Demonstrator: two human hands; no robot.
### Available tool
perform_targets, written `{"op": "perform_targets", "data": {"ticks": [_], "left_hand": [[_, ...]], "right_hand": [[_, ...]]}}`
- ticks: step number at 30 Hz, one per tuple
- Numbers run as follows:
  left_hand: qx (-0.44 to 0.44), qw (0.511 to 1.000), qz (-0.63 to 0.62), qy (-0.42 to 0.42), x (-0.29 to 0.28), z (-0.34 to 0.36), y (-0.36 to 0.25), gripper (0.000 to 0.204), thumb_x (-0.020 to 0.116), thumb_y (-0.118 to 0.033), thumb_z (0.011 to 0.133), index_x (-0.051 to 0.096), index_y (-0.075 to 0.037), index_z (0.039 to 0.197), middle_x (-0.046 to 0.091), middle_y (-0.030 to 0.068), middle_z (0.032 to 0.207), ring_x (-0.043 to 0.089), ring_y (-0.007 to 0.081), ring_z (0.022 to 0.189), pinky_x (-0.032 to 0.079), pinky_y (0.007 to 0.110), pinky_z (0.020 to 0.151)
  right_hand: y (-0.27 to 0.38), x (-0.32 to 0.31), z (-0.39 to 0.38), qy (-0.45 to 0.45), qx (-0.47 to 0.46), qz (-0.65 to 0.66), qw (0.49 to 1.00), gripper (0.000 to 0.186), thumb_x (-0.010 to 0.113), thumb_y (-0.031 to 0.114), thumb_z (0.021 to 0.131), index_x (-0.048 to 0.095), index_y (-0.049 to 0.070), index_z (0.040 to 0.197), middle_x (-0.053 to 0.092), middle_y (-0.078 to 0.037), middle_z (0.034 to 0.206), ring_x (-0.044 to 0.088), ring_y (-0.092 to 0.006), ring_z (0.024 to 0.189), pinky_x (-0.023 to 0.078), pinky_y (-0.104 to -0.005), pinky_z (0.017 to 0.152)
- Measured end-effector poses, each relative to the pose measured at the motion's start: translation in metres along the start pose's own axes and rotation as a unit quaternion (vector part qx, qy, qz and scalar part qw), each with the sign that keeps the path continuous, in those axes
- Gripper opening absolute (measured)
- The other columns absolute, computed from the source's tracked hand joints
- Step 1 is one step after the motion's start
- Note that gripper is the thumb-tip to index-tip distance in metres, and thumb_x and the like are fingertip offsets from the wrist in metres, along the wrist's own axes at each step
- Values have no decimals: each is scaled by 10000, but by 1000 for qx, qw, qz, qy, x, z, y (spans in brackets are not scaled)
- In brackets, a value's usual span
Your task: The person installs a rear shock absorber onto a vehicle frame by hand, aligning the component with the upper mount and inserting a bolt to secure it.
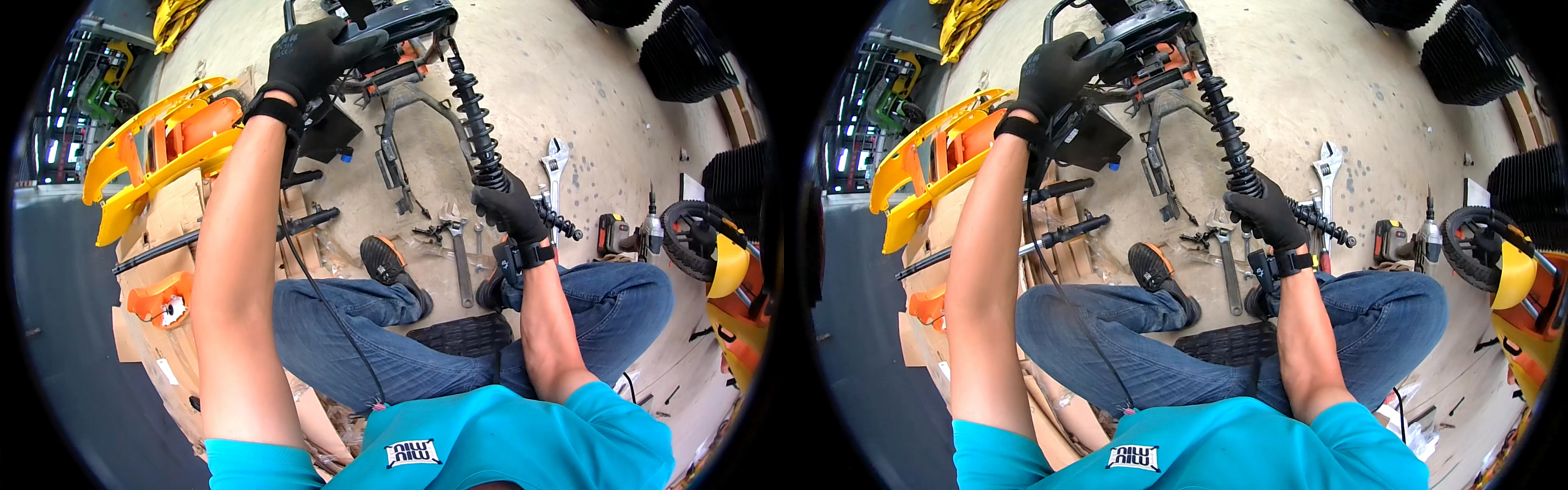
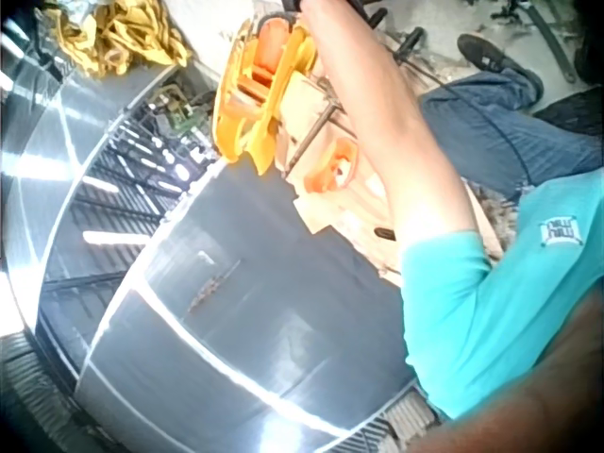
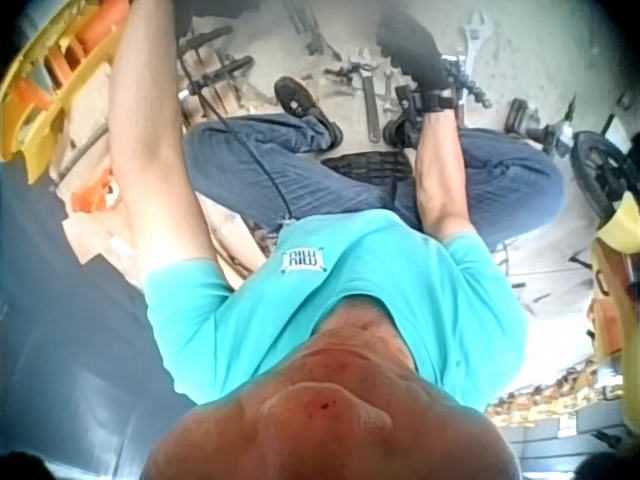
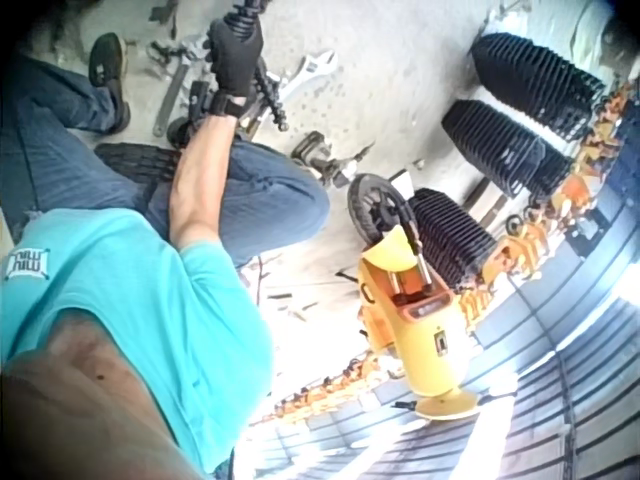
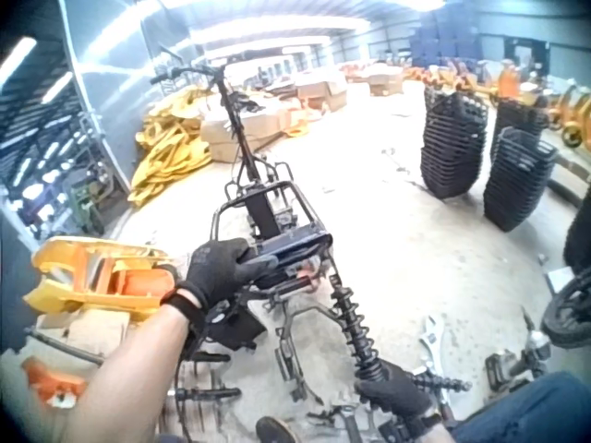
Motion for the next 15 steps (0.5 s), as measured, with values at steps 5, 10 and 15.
{"op": "perform_targets", "data": {"ticks": [5, 10, 15], "left_hand": [[-11, 1000, 13, 23, -3, 0, -8, 610, 607, -641, 847, 715, -42, 896, 667, 145, 726, 644, 299, 675, 492, 386, 660], [-5, 999, 34, 7, 2, 0, 4, 635, 602, -667, 839, 716, -45, 892, 668, 147, 720, 649, 305, 670, 495, 392, 657], [0, 1000, 30, -9, 1, 1, 1, 637, 601, -664, 843, 703, -35, 847, 651, 153, 694, 639, 303, 651, 485, 393, 638]], "right_hand": [[4, 2, 0, -15, 13, -16, 1000, 365, 740, 268, 786, 601, 58, 1050, 610, -11, 735, 568, -85, 555, 423, -223, 443], [17, 13, 6, -4, 20, -5, 1000, 355, 741, 265, 782, 596, 62, 1035, 602, -12, 740, 574, -92, 555, 421, -224, 443], [15, 7, 21, 9, 7, -4, 1000, 358, 742, 272, 788, 596, 64, 1040, 606, -14, 750, 574, -95, 567, 423, -228, 447]]}}
Point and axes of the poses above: each hand's wrist, its own z-axis towards the middle knuckle, its own x-axis out of the palm, y = z × x, the point moved 7 cm from there along z, towards the middle knuckle
